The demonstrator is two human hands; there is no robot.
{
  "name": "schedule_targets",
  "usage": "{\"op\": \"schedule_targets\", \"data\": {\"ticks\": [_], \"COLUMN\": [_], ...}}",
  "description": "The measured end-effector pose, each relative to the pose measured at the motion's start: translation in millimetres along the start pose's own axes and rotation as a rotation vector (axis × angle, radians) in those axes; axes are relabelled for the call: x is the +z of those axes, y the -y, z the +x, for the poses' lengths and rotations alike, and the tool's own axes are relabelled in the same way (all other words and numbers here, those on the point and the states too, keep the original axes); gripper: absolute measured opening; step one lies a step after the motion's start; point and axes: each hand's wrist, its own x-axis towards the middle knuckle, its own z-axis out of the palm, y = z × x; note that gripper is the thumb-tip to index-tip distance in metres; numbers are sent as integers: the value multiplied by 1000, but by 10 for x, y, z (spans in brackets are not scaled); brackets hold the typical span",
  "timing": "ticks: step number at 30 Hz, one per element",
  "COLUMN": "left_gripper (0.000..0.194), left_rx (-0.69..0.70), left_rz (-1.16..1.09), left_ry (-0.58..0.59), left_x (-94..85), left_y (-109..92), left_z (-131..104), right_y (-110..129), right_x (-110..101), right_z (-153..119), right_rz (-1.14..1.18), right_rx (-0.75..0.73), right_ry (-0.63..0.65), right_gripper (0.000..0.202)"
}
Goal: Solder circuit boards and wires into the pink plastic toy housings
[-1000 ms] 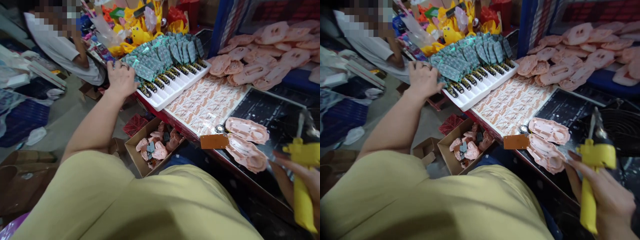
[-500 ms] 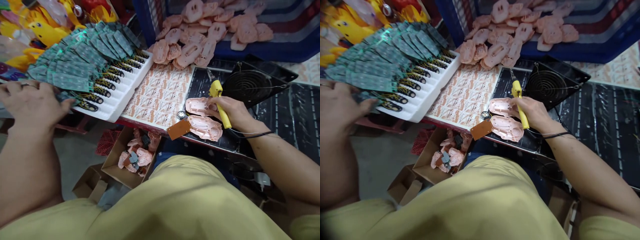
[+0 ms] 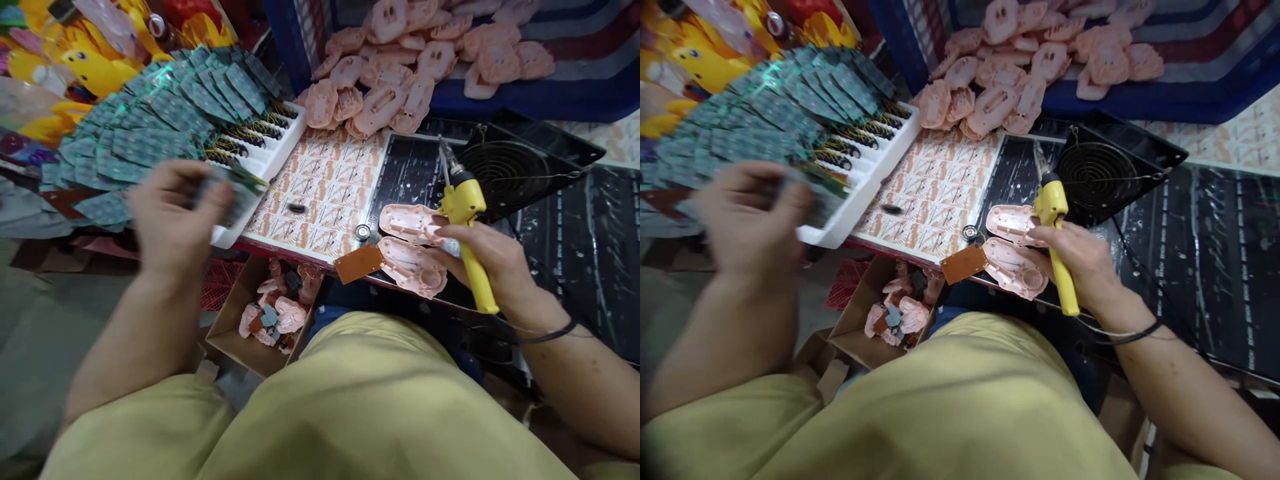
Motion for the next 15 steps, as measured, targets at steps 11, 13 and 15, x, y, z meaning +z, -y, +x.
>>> {"op": "schedule_targets", "data": {"ticks": [11,13,15], "left_gripper": [49,44,39], "left_rx": [-423,-322,-176], "left_rz": [-689,-680,-599], "left_ry": [594,601,574], "left_x": [1813,1810,1753], "left_y": [-358,-383,-424], "left_z": [-1145,-1149,-1046], "right_y": [657,677,692], "right_x": [289,264,221], "right_z": [-37,-65,-95], "right_rz": [297,174,101], "right_rx": [356,370,340], "right_ry": [-437,-509,-494], "right_gripper": [24,19,19]}}
